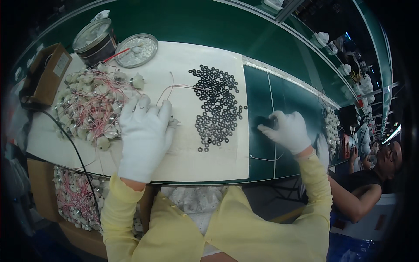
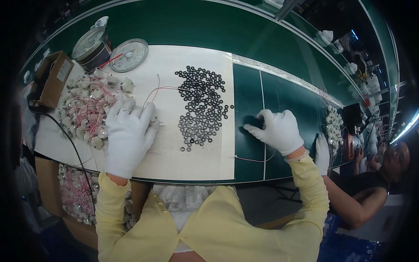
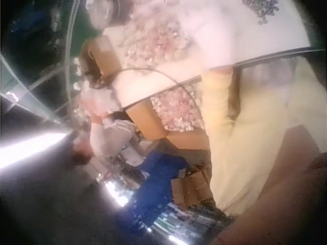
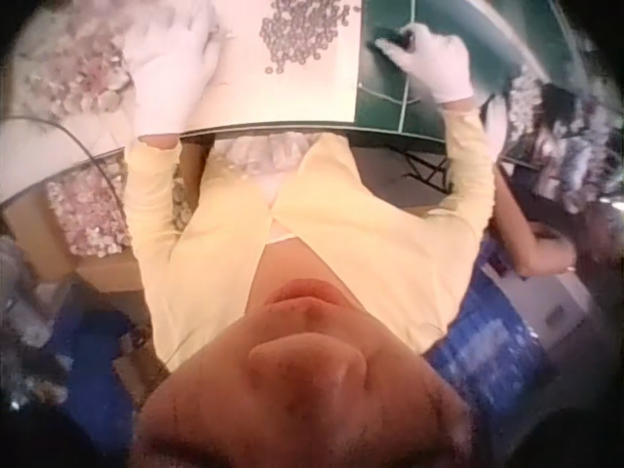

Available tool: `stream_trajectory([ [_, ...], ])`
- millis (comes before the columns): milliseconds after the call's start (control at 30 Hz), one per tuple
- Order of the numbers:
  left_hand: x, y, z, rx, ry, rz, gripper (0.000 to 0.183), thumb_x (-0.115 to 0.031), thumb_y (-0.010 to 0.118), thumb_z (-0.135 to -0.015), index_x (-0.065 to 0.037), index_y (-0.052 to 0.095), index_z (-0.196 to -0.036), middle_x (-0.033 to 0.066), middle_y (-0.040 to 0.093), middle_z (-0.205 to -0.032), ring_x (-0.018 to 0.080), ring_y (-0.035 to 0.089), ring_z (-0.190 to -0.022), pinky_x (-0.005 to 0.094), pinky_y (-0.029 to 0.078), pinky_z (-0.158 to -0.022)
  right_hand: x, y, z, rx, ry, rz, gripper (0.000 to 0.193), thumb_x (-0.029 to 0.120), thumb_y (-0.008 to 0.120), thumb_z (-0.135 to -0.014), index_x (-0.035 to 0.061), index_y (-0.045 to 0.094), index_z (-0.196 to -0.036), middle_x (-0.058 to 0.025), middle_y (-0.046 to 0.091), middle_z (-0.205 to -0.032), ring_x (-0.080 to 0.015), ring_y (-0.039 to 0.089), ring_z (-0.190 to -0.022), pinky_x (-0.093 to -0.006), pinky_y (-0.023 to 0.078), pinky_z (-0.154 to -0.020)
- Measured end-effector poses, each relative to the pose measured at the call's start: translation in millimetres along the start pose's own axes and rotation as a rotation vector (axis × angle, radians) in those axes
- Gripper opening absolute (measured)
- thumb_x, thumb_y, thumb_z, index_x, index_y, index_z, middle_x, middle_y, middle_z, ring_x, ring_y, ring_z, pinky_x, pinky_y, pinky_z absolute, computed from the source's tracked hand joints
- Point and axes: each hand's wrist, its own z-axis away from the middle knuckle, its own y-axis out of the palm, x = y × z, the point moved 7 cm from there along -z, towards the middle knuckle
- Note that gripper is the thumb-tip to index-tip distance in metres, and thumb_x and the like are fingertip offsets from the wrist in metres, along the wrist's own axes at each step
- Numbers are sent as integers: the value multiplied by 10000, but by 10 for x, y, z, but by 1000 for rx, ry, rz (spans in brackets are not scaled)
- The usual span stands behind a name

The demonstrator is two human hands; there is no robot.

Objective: The person assembles small white electronic components by hand. They pick up a component, insert a small black washer into its center, and place the finished unit on the table. The process is repeated for multiple units, with the person handling the components and washers directly without tools.

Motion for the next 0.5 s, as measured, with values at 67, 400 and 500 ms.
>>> stream_trajectory([
  [67, -77, -58, 47, -17, -19, 41, 341, -209, 742, -838, -68, 678, -1142, 93, 689, -960, 324, 631, -1113, 506, 447, -1025, -86, 87, 4, 31, -53, 16, 204, 295, 729, -944, 114, 640, -910, 7, 611, -567, -220, 585, -484, -379, 418, -586],
  [400, -131, 12, 226, -36, 5, 131, 378, -166, 779, -777, -94, 702, -1140, 79, 683, -1030, 341, 614, -1139, 510, 467, -1014, -6, 126, -322, -7, -49, -188, 302, 311, 847, -826, 113, 641, -923, 49, 637, -622, -201, 613, -523, -368, 421, -571],
  [500, -58, -9, 209, -38, -56, 133, 390, -188, 791, -767, -101, 710, -1139, 89, 678, -1043, 350, 607, -1161, 516, 463, -1026, 53, 116, -346, 44, -132, -206, 304, 315, 855, -830, 117, 649, -934, 57, 633, -613, -180, 639, -558, -343, 430, -581],
])
